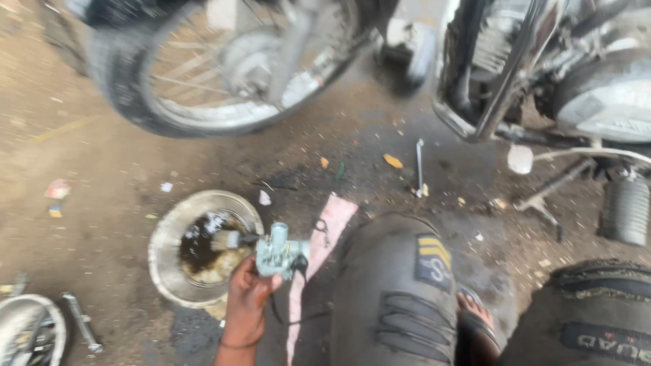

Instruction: The person cleans a motorcycle carburetor in a bowl of solvent using a brush, then reassembles its parts including the spring and piston by hand, mounts the carburetor onto the motorcycle engine, attaches the fuel hose, and tightens it with a screwdriver.

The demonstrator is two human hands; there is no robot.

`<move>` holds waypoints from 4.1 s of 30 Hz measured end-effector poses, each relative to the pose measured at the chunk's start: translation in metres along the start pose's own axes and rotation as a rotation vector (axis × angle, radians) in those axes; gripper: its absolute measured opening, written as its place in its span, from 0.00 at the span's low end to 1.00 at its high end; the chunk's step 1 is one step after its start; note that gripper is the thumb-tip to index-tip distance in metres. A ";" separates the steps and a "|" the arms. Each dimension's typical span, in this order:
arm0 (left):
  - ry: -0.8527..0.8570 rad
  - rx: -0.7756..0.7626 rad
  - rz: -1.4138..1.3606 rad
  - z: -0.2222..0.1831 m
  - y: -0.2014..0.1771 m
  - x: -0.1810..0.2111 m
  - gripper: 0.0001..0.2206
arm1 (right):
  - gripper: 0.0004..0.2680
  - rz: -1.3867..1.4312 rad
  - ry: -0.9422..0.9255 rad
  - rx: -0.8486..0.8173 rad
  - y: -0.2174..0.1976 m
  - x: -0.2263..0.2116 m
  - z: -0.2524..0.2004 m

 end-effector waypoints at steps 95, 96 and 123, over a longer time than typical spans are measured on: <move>0.395 -1.162 -0.017 -0.053 0.642 0.175 0.31 | 0.23 1.440 -0.686 0.867 -0.701 0.159 -0.109; 0.338 -1.122 -0.141 -0.054 0.634 0.183 0.33 | 0.25 1.427 -0.683 0.844 -0.723 0.129 -0.127; -0.359 -0.615 -0.058 0.036 0.553 -0.016 0.30 | 0.20 0.722 -0.164 0.699 -0.870 -0.061 -0.034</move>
Point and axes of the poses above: each hand's wrist, its own z-axis towards the middle knuckle, its own y-axis out of the palm, x = y × z, the point moved 10 cm from there along z, towards the middle knuckle, and after that the axes turned 9 degrees about -y, right-handed, at the moved point
